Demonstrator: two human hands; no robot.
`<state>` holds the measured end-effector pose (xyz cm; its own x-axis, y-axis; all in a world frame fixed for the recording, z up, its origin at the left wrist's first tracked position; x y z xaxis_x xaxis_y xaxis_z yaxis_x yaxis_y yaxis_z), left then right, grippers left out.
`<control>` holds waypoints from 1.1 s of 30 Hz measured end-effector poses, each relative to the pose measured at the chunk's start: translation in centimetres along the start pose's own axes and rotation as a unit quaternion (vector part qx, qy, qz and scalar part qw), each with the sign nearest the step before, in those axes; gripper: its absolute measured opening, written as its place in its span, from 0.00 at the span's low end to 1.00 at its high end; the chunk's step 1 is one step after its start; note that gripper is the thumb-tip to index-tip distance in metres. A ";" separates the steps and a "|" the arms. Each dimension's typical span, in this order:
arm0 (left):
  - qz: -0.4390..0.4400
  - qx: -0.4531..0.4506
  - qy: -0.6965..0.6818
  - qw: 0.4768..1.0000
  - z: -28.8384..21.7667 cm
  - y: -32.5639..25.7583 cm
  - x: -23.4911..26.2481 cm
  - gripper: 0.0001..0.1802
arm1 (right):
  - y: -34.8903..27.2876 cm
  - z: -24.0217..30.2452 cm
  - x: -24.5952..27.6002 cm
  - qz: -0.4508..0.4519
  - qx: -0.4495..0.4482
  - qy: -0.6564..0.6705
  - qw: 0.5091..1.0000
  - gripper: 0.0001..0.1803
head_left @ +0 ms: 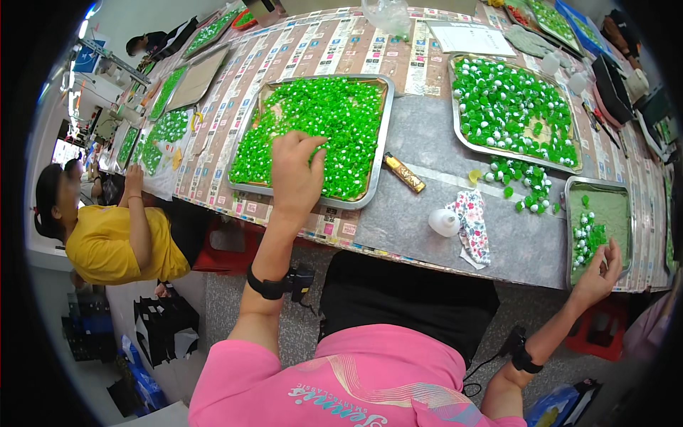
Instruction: Assembling small green and white plastic parts using an adhesive.
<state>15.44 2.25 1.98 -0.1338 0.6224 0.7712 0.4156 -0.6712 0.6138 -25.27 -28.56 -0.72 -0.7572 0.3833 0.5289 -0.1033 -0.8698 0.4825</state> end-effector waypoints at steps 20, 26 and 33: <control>-0.003 0.120 -0.327 0.938 -1.8 -0.6 0.0 0.04 | -10.8 12.3 -1.6 0.314 0.019 0.195 0.929 0.09; -0.010 0.171 -0.610 0.773 -5.5 -1.4 0.8 0.06 | -12.7 15.7 -4.2 0.390 0.096 0.190 0.896 0.21; 0.085 0.205 -0.711 0.667 -7.4 -3.4 0.8 0.06 | -14.4 16.4 -6.6 0.436 0.145 0.195 0.866 0.26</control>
<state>7.30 2.03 1.71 0.8138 0.5000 -0.2962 0.5668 -0.7954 0.2146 -8.19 -13.45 0.27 -0.6317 -0.5638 0.5321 0.7417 -0.6393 0.2032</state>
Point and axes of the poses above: each hand's wrist, its own y-axis towards the middle knuckle, its own x-axis out of the back of the hand, z = x × y, the point moved 1 cm from there along y, towards the middle knuckle, and after that the axes turned 12 degrees about -x, right-handed, at the moved point
